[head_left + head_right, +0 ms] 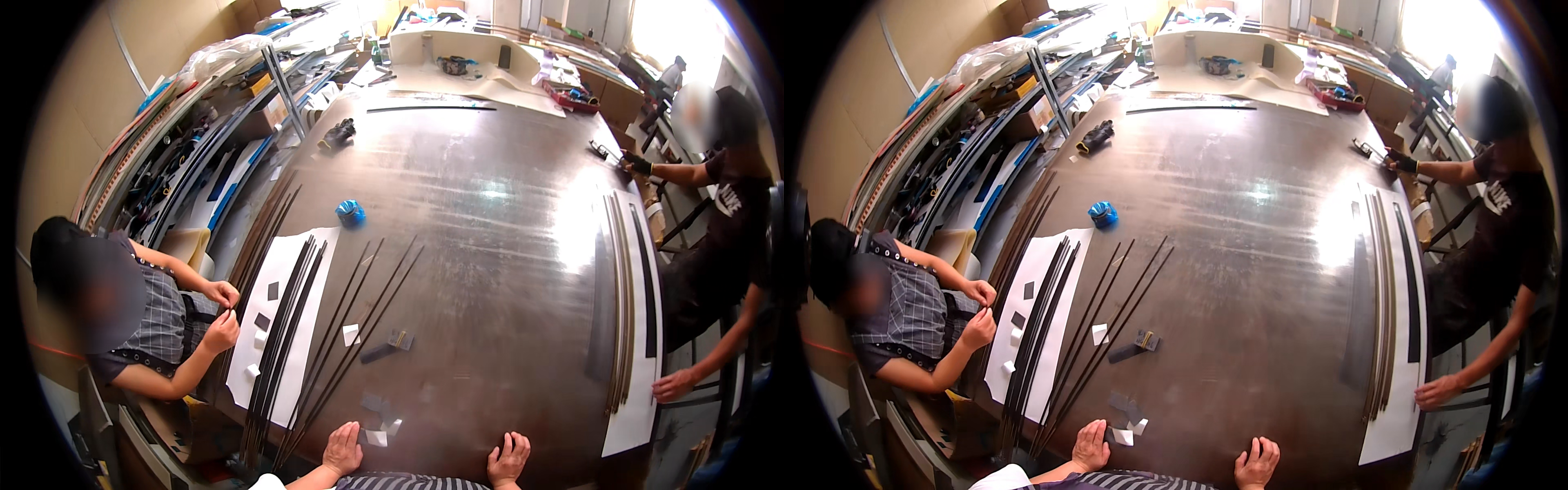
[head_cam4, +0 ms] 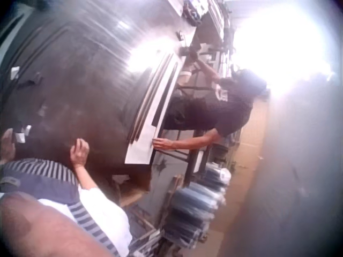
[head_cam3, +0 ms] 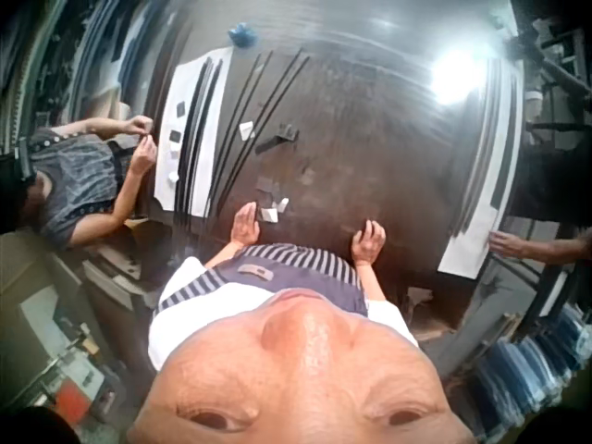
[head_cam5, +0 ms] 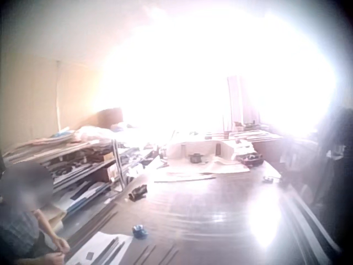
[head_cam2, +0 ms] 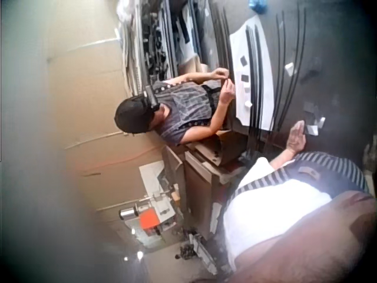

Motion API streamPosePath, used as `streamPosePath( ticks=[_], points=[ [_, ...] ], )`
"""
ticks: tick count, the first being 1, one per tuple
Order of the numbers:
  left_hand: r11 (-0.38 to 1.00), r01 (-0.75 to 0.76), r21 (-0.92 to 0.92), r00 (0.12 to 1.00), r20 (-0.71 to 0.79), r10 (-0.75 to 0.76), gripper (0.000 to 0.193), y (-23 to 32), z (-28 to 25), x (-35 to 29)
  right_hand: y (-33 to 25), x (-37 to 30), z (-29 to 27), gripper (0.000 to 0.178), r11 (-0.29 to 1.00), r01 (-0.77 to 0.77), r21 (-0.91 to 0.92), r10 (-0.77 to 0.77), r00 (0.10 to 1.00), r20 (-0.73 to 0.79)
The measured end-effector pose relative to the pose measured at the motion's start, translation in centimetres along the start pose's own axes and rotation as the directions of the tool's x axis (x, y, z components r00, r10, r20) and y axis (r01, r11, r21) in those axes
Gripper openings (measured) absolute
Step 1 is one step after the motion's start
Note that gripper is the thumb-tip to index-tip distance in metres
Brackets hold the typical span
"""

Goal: The person organizes long metal rods on a large workbench and then moves to a machine to process a single rod. They return to the workbench to peel backing from small adhesive squares and apply them to the metal rods. The person also handles a roll of white tape and continues to arrange the rods and adhesive pieces.

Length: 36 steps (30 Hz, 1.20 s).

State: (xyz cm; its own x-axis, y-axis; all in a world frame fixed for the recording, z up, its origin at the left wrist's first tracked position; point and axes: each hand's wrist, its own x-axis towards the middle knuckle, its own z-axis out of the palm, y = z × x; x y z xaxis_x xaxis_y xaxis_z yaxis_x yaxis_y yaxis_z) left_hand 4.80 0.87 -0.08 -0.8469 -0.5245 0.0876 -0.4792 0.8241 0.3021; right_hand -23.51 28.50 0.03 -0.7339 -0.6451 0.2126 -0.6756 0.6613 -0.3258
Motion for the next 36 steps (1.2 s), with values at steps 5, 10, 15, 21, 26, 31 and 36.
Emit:
streamPosePath(
  ticks=[5,10,15,21,26,31,36],
  points=[
    [0.998,0.019,0.053,0.997,0.071,-0.023,0.07,0.0,0.7,0.1,0.0,1.1,-0.9,0.039,1.0,-0.001,0.022,0.001,1.0,-0.012],
    [0.997,0.03,0.07,0.996,0.086,-0.036,0.072,-0.2,1.4,-0.1,0.9,1.0,0.0,0.041,1.0,-0.005,0.023,0.005,1.0,0.0],
    [0.988,0.15,0.031,0.979,0.132,-0.153,0.061,0.3,1.9,-1.1,1.3,1.3,0.1,0.043,0.999,-0.01,0.034,0.009,1.0,0.025],
    [0.994,0.014,0.104,0.995,0.095,-0.024,0.073,-0.3,1.7,0.0,1.6,1.0,0.6,0.04,1.0,-0.006,0.029,0.006,1.0,0.01],
    [0.994,0.019,0.105,0.996,0.088,-0.029,0.074,0.3,1.3,0.2,1.5,1.0,0.4,0.04,0.999,-0.001,0.043,0.001,1.0,-0.002],
    [0.996,0.0,0.088,0.997,0.072,-0.006,0.074,-0.2,1.4,0.1,1.3,0.7,0.4,0.04,0.998,-0.008,0.059,0.008,1.0,-0.002],
    [0.996,0.013,0.09,0.999,0.048,-0.018,0.069,0.4,0.7,0.5,0.6,1.1,-0.2,0.042,0.999,0.015,0.041,-0.014,1.0,-0.025]
  ],
)
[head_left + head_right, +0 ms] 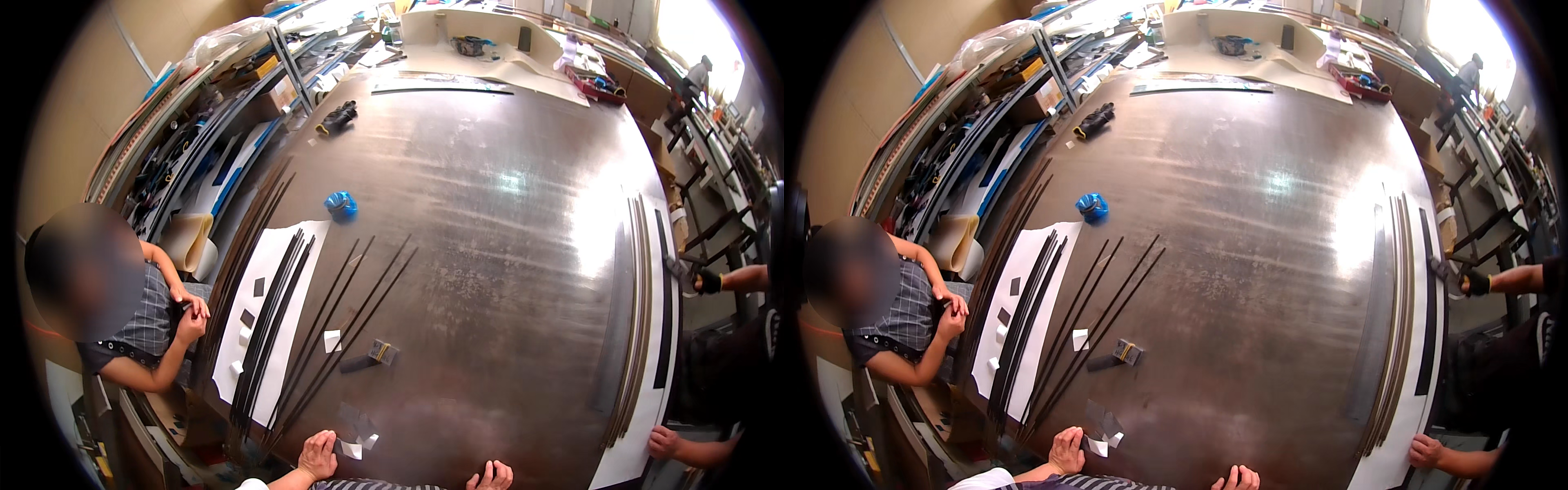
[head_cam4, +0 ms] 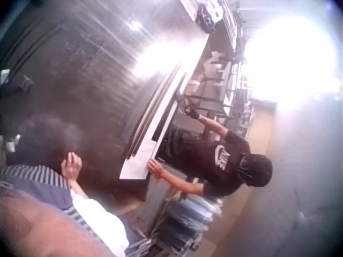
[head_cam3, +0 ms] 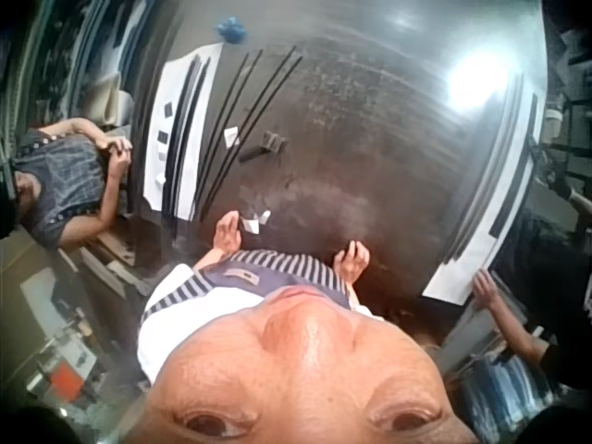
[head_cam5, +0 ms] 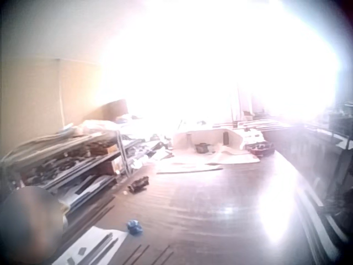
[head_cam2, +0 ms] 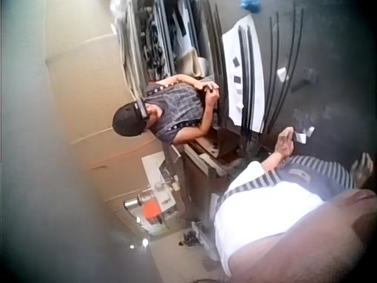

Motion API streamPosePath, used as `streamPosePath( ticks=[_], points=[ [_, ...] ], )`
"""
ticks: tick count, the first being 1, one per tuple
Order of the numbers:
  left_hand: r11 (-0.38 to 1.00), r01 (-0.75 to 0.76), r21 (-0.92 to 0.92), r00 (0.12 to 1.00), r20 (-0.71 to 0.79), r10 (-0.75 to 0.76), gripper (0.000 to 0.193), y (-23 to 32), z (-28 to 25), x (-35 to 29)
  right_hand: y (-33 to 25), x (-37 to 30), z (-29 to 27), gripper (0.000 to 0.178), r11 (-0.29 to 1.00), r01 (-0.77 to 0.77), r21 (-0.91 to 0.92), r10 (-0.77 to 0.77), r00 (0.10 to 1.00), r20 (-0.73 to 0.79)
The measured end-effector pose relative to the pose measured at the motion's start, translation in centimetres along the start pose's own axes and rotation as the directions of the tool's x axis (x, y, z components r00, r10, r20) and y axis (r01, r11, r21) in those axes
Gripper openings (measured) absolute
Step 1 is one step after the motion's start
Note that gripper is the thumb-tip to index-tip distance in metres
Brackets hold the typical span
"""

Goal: The person organizes long metal rods on a large workbench and then moves to a machine to process a single rod. They return to the workbench to peel backing from small adhesive squares and apply them to the metal rods. The person also handles a roll of white tape and continues to arrange the rods and adhesive pieces.

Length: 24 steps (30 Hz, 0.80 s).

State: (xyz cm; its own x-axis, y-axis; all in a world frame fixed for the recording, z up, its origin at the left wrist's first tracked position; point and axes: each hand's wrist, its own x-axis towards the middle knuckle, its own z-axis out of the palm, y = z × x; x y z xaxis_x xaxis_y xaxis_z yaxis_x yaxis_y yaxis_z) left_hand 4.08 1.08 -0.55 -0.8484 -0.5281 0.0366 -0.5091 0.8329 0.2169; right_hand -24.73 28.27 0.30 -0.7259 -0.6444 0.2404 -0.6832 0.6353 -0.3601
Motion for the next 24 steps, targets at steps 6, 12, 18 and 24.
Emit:
streamPosePath(
  ticks=[6,12,18,24],
  points=[
    [0.999,-0.005,-0.04,0.999,-0.053,0.003,0.062,0.1,-1.0,0.1,-0.5,-0.2,-0.2,0.042,1.0,0.025,-0.019,-0.025,0.999,-0.033],
    [0.994,-0.03,-0.105,0.992,-0.125,0.017,0.06,-0.1,-1.4,-0.1,-0.1,-1.7,1.3,0.043,0.994,0.032,-0.108,-0.032,0.999,0.004],
    [0.982,-0.057,-0.18,0.98,-0.2,0.02,0.059,-0.3,-1.4,-0.9,-0.6,-2.2,1.2,0.041,0.987,0.052,-0.15,-0.058,0.997,-0.04],
    [0.979,-0.082,-0.186,0.968,-0.25,0.033,0.061,-0.7,-0.5,-1.6,-0.6,-2.5,1.8,0.039,0.982,0.06,-0.18,-0.077,0.993,-0.09]
  ],
)
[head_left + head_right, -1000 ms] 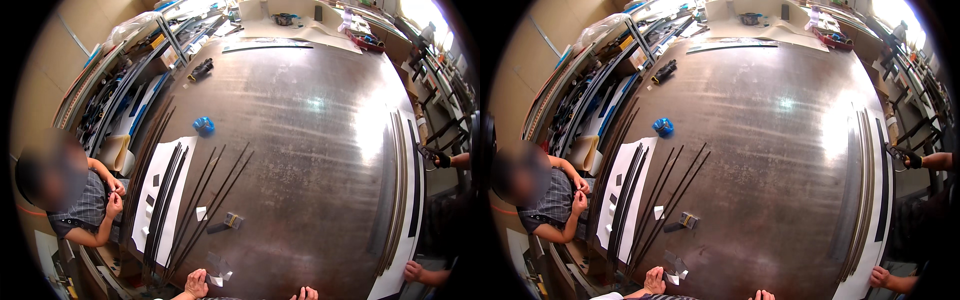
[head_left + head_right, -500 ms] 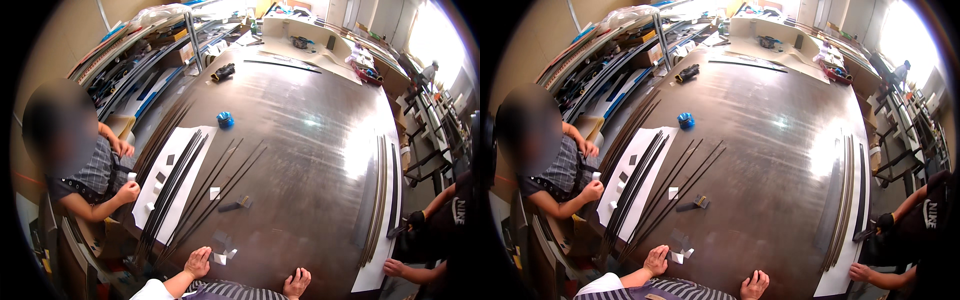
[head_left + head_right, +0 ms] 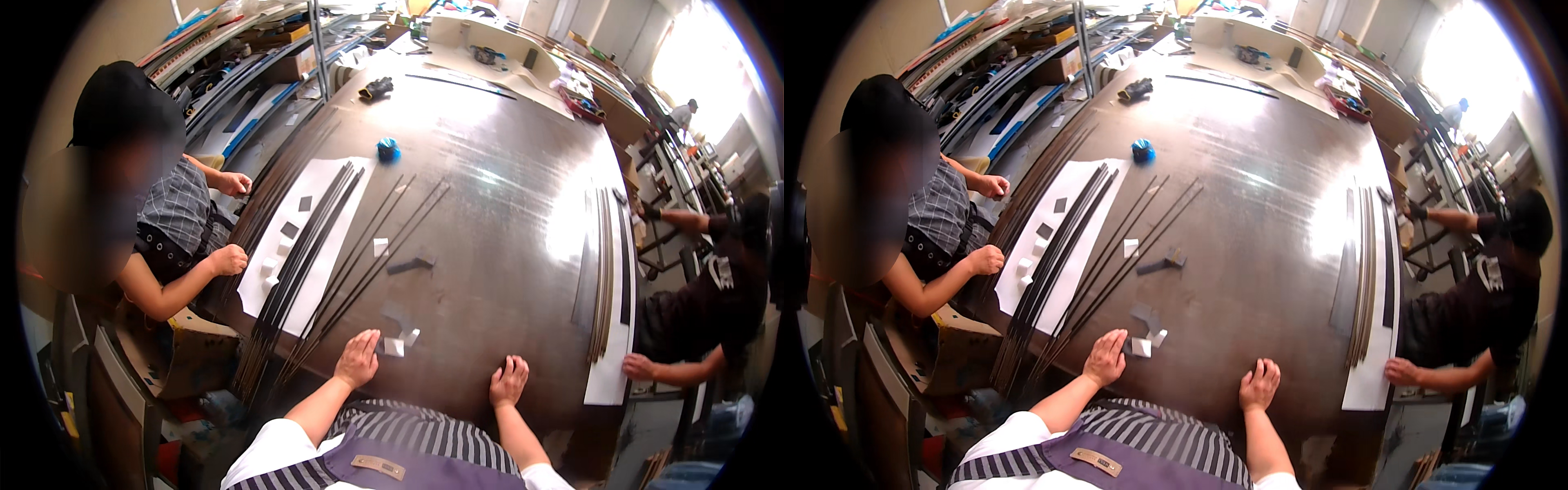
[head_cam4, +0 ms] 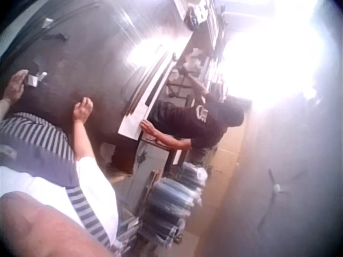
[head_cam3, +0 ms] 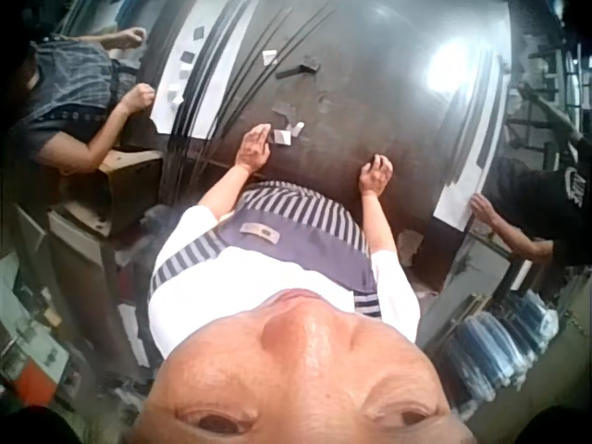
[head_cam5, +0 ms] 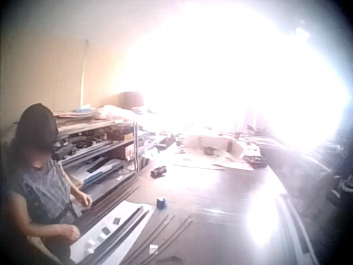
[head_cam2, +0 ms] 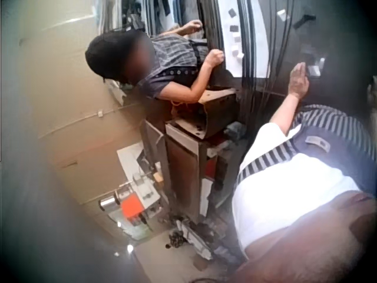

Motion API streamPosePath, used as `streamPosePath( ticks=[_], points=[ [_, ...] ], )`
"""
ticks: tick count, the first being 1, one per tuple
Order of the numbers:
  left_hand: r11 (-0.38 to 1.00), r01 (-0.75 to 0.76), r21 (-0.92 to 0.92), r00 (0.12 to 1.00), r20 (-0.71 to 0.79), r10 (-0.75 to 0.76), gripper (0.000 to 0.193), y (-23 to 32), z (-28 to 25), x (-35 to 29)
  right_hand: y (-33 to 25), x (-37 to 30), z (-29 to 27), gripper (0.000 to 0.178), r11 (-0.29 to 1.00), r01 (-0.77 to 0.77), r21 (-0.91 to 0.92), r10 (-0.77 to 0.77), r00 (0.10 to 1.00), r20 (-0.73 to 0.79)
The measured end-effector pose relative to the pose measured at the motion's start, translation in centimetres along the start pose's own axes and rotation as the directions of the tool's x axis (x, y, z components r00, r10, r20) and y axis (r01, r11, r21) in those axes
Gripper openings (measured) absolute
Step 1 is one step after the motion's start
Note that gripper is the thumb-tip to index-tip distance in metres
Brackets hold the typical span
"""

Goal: The person organizes long metal rods on a large workbench and then moves to a machine to process a single rod. They return to the workbench to peel backing from small adhesive squares and apply them to the metal rods. The person also handles a roll of white tape and continues to arrange the rods and adhesive pieces.

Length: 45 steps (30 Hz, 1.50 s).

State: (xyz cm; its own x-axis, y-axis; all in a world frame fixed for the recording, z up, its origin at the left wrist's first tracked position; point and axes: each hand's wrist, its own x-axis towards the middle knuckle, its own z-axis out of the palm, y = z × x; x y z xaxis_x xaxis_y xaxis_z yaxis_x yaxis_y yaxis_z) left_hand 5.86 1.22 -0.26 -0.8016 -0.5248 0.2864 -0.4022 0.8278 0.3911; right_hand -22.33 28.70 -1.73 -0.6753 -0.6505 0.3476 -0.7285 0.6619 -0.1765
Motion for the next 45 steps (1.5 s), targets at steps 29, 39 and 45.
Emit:
streamPosePath(
  ticks=[29,39,45],
  points=[
    [0.876,0.118,-0.467,0.99,0.123,-0.068,0.081,9.0,8.6,6.1,-1.2,-2.2,0.8,0.051,0.986,-0.123,-0.111,0.128,0.991,0.041],
    [0.88,0.317,-0.354,0.913,-0.137,-0.384,0.063,6.6,6.3,6.3,-1.6,-2.3,0.6,0.049,0.987,-0.138,-0.086,0.145,0.986,0.087],
    [0.886,0.409,-0.219,0.868,-0.206,-0.451,0.067,3.1,7.6,8.8,-1.4,-1.9,0.5,0.049,0.988,-0.133,-0.074,0.14,0.985,0.096]
  ],
)
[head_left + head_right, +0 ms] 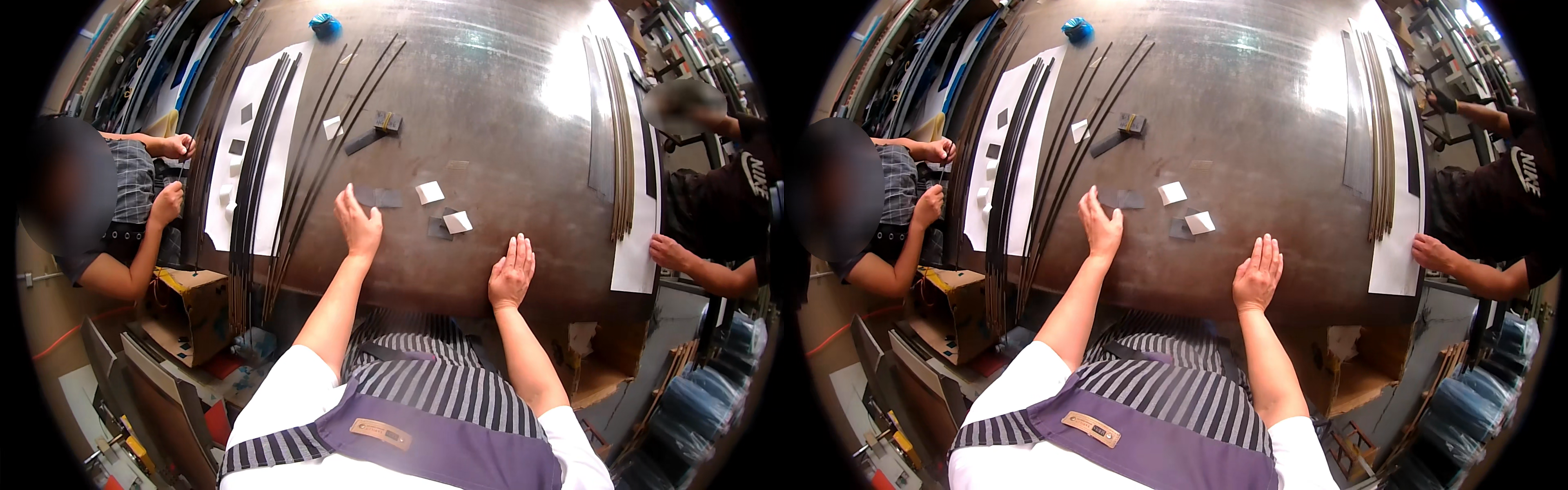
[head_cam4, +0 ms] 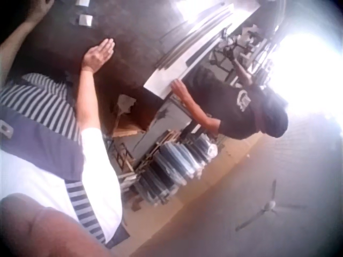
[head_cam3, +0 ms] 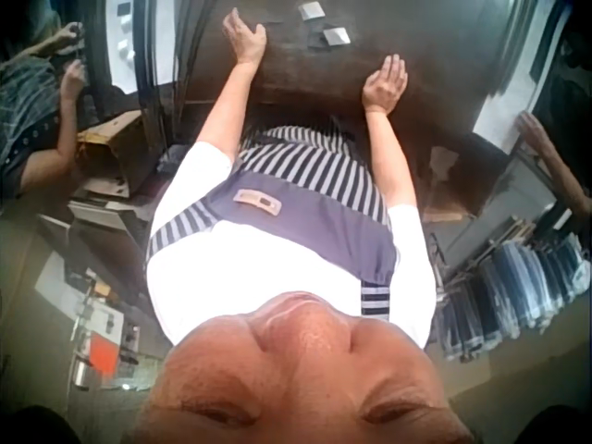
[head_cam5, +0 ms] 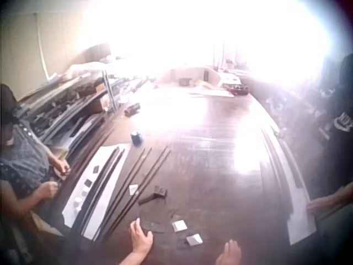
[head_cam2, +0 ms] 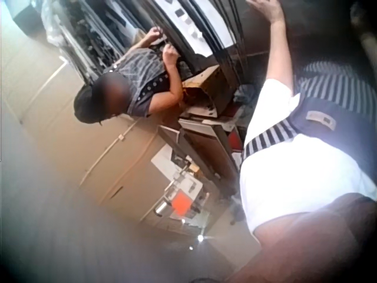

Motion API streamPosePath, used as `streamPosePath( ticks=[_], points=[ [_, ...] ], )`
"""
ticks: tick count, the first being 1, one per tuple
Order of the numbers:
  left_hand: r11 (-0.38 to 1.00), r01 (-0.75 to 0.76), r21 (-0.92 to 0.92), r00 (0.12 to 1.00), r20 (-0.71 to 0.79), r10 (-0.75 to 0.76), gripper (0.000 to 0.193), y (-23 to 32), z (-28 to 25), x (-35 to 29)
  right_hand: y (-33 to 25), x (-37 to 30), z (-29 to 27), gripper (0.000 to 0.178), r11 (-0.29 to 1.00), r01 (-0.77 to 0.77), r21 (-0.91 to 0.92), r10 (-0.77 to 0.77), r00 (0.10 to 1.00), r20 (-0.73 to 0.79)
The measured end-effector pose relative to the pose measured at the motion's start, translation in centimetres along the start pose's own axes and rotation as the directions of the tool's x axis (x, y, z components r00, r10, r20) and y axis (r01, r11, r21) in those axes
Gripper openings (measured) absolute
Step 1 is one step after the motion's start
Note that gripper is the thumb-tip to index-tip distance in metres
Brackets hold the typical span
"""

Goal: The person organizes long metal rods on a large workbench and then moves to a machine to process a single rod. They return to the workbench to peel backing from small adhesive squares and apply them to the metal rods. The person also handles a roll of white tape and continues to arrange the rods and adhesive pieces.

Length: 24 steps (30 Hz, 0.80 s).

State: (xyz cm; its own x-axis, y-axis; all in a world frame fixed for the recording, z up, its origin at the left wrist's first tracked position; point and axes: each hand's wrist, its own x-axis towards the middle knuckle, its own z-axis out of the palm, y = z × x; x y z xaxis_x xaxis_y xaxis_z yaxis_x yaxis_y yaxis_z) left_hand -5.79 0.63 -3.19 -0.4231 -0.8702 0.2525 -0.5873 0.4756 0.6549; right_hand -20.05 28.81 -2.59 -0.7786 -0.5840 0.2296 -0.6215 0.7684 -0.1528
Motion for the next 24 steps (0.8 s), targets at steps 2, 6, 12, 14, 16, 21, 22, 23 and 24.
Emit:
streamPosePath(
  ticks=[2,6,12,14,16,21,22,23,24],
  points=[
    [0.993,0.011,-0.119,0.996,0.087,-0.001,0.069,0.8,1.4,0.7,0.0,0.1,0.0,0.049,1.0,0.004,0.007,-0.004,1.0,0.0],
    [0.967,-0.005,-0.255,0.99,0.133,0.04,0.066,4.6,2.1,1.3,0.1,0.0,0.2,0.05,1.0,0.007,-0.003,-0.007,1.0,-0.008],
    [0.759,-0.619,-0.203,0.681,0.343,0.647,0.036,10.7,1.7,-2.4,0.4,-0.1,0.2,0.052,1.0,0.001,-0.023,-0.001,1.0,-0.003],
    [0.725,-0.668,-0.167,0.623,0.409,0.667,0.037,10.0,2.8,-3.0,0.4,-0.1,0.4,0.052,1.0,0.011,-0.008,-0.011,1.0,-0.002],
    [0.716,-0.684,-0.14,0.6,0.45,0.662,0.037,9.4,3.0,-3.0,0.2,0.0,0.1,0.053,1.0,0.008,-0.002,-0.008,1.0,0.002],
    [0.781,-0.616,-0.107,0.687,0.413,0.598,0.034,8.0,0.6,-1.1,0.4,0.0,-0.4,0.051,1.0,-0.014,0.028,0.014,1.0,0.004],
    [0.801,-0.581,-0.142,0.712,0.387,0.585,0.035,8.1,0.0,-0.9,0.5,0.0,-0.4,0.051,0.999,-0.02,0.038,0.02,1.0,-0.002],
    [0.823,-0.542,-0.168,0.743,0.361,0.563,0.036,7.9,-0.7,-0.8,0.4,0.1,-0.4,0.05,0.999,-0.015,0.046,0.015,1.0,-0.001],
    [0.821,-0.548,-0.156,0.758,0.323,0.567,0.035,7.6,-1.0,-1.0,0.4,0.1,-0.5,0.05,0.999,-0.019,0.049,0.019,1.0,-0.001]
  ],
)
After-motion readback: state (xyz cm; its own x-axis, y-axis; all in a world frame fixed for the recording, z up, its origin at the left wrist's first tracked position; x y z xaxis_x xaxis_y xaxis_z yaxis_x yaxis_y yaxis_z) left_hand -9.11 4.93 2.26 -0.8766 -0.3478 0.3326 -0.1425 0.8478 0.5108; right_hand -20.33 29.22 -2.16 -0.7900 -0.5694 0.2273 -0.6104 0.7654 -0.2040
